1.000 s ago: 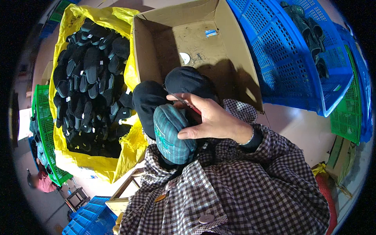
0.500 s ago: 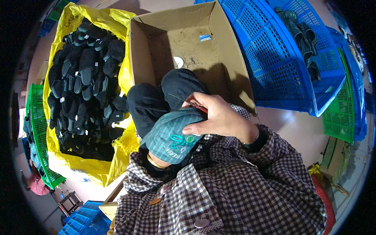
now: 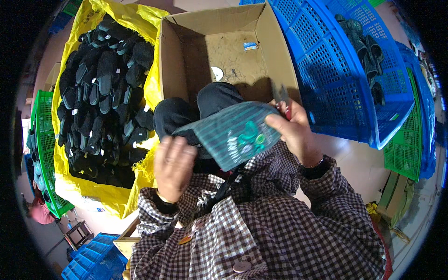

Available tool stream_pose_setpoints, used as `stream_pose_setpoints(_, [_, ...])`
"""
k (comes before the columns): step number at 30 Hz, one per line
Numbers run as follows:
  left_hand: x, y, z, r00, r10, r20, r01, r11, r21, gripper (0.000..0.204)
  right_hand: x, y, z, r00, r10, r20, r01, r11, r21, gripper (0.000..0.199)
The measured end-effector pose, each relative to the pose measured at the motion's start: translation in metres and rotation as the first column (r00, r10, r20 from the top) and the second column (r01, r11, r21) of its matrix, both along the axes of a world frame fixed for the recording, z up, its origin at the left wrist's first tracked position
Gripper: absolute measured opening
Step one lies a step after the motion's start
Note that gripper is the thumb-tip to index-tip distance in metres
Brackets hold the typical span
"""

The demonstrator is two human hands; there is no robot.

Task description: The person sits on the floor and uses a small blade to trim loose threads and excess material from the edges of black slippers. They pick each slipper from a yellow sack, trim it, and place it into a blue crate.

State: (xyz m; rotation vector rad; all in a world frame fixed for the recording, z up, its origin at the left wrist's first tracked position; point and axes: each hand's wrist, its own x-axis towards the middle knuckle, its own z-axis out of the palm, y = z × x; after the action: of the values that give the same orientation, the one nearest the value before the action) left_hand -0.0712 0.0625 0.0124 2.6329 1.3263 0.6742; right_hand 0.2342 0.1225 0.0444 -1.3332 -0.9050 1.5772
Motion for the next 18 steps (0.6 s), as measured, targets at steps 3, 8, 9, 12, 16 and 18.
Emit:
stream_pose_setpoints(3, [0.007, -0.004, 0.002, 0.675, 0.482, 0.559, -0.239, 0.859, -0.452, 0.077, -0.001, 0.001, -0.021, 0.986, -0.120, -0.117, 0.116, 0.992, -0.042, 0.015])
stream_pose_setpoints(8, [0.030, 0.006, 0.011, 0.337, 0.611, 0.717, 0.105, 0.732, -0.673, 0.063, -0.013, 0.002, -0.038, 0.972, -0.120, -0.202, 0.065, 0.964, -0.258, 0.017])
stream_pose_setpoints(9, [0.032, 0.009, 0.013, 0.295, 0.641, 0.708, 0.100, 0.717, -0.690, 0.057, -0.012, 0.002, -0.035, 0.975, -0.095, -0.201, 0.030, 0.952, -0.305, 0.019])
stream_pose_setpoints(12, [0.031, 0.011, 0.010, 0.352, 0.680, 0.643, -0.048, 0.700, -0.713, 0.041, -0.019, -0.009, -0.023, 0.987, -0.009, -0.160, -0.020, 0.983, -0.182, 0.025])
stream_pose_setpoints(16, [0.034, 0.013, 0.004, 0.202, 0.686, 0.699, 0.041, 0.707, -0.706, 0.034, -0.020, -0.008, -0.037, 0.987, -0.024, -0.158, 0.011, 0.996, -0.087, 0.026])
stream_pose_setpoints(18, [0.038, 0.012, -0.003, 0.057, 0.687, 0.725, 0.136, 0.714, -0.687, 0.032, -0.032, -0.003, -0.031, 0.983, -0.111, -0.143, 0.103, 0.993, -0.063, 0.025])
